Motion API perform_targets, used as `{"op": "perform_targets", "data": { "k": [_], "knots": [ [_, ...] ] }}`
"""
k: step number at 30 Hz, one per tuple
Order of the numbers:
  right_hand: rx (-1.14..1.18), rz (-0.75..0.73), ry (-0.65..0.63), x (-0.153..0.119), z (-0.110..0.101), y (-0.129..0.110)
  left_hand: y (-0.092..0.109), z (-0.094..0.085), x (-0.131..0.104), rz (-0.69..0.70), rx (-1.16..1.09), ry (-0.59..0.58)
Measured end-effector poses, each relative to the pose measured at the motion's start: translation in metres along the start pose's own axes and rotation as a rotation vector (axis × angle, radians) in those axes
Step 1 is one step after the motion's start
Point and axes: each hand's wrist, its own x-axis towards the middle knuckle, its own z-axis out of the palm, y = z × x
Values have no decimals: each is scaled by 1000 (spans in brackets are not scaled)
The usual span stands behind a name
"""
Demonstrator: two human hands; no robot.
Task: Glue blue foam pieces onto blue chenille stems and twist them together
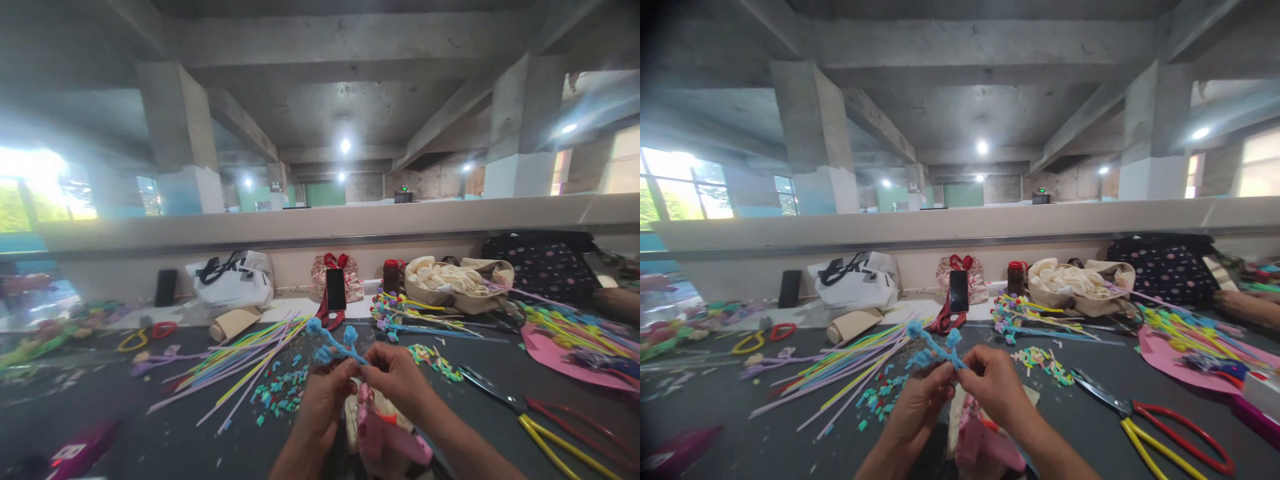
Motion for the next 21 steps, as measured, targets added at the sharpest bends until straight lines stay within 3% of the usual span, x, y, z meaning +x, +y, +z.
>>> {"op": "perform_targets", "data": {
  "k": [5,10,16,18,21],
  "knots": [
    [-196,-119,49,-7,3,-6,0,-2,3,11,88,-21],
    [-214,-136,65,-10,5,-8,-2,-2,3,20,66,10],
    [-255,-169,66,-5,-8,-6,1,-5,3,-94,-60,9],
    [-226,-150,19,-1,-19,-4,6,-7,4,-140,-122,-35],
    [-134,-183,-160,3,-40,-1,11,-12,9,-196,-203,-105]
  ]
}}
